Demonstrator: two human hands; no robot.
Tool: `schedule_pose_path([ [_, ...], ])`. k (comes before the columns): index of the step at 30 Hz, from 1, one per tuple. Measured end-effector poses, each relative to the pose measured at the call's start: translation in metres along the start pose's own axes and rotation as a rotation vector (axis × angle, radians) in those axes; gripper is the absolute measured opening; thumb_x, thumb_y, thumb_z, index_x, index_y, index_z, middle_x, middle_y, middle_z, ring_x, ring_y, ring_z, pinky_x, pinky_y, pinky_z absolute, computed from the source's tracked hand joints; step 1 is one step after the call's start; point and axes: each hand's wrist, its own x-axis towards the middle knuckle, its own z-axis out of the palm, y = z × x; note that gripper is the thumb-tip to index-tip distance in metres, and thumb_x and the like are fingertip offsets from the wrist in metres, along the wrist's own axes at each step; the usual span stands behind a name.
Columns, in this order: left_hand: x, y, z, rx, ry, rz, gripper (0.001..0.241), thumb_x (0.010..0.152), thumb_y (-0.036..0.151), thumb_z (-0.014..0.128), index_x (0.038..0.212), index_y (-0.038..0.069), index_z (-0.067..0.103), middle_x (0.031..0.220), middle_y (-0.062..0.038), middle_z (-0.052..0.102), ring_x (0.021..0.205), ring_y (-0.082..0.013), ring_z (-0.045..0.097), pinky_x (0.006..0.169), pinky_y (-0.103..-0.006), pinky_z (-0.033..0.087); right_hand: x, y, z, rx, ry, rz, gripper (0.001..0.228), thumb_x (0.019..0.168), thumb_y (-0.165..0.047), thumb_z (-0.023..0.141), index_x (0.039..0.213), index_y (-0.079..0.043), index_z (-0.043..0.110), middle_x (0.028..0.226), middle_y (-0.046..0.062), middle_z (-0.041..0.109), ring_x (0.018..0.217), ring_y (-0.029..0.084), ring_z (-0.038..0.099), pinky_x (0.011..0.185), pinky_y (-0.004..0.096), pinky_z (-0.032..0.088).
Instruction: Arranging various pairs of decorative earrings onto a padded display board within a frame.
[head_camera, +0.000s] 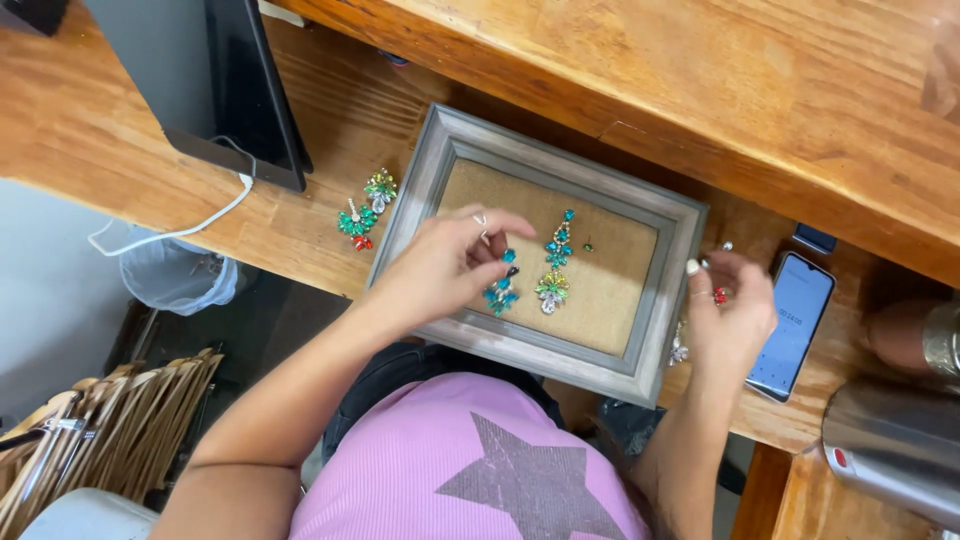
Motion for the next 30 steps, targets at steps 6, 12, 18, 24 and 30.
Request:
schedule_pose_path([
  [6,-0.035,-0.019,-0.001,-0.067,0.001,-0.201,0.038,0.083,-0.004,0.071,0.119,0.008,0.074,0.090,-0.016,0.068,0.082,-0.0258,0.075,0.074,-0.0383,0.064,-0.037,-0.069,0.006,0.231,-0.141,-0.039,0.019,0.093,-0.011,0.082,0.110,-0.013,0.076,0.093,0.008,0.072,0.092,0.027,0.072,0.094,0.041,0.052],
  [12,-0.048,-0.027,-0.007,-0.038,0.084,-0.209,0.028,0.081,-0.003,0.075,0.107,0.008,0.079,0.088,-0.012,0.070,0.079,-0.0217,0.076,0.070,-0.0334,0.065,-0.045,-0.094,0.028,0.156,-0.303,-0.008,0.023,0.090,-0.016,0.081,0.112,-0.012,0.074,0.094,0.007,0.072,0.091,0.028,0.072,0.091,0.043,0.052],
  [18,-0.052,-0.025,-0.015,-0.013,0.123,-0.167,0.027,0.081,-0.003,0.075,0.106,0.008,0.079,0.088,-0.012,0.070,0.079,-0.0229,0.076,0.069,-0.0331,0.065,-0.048,-0.104,0.044,0.128,-0.405,0.103,0.032,0.086,-0.014,0.081,0.116,-0.009,0.070,0.092,0.009,0.073,0.090,0.028,0.071,0.090,0.043,0.052],
  [24,-0.053,-0.031,-0.036,0.081,0.292,-0.137,0.029,0.082,-0.005,0.074,0.106,0.009,0.081,0.085,-0.015,0.071,0.076,-0.0267,0.076,0.068,-0.0360,0.065,-0.053,-0.091,0.060,0.163,-0.399,0.135,0.024,0.088,-0.015,0.082,0.110,-0.013,0.073,0.087,0.004,0.073,0.082,0.020,0.070,0.085,0.037,0.053],
  [30,-0.029,-0.077,-0.062,0.376,0.646,-0.101,0.030,0.087,-0.002,0.073,0.109,0.017,0.079,0.092,-0.003,0.067,0.081,-0.0187,0.075,0.070,-0.0284,0.062,-0.058,-0.077,0.063,0.245,-0.378,0.179,0.018,0.089,-0.013,0.081,0.106,-0.015,0.075,0.086,0.001,0.072,0.080,0.016,0.068,0.085,0.033,0.052],
])
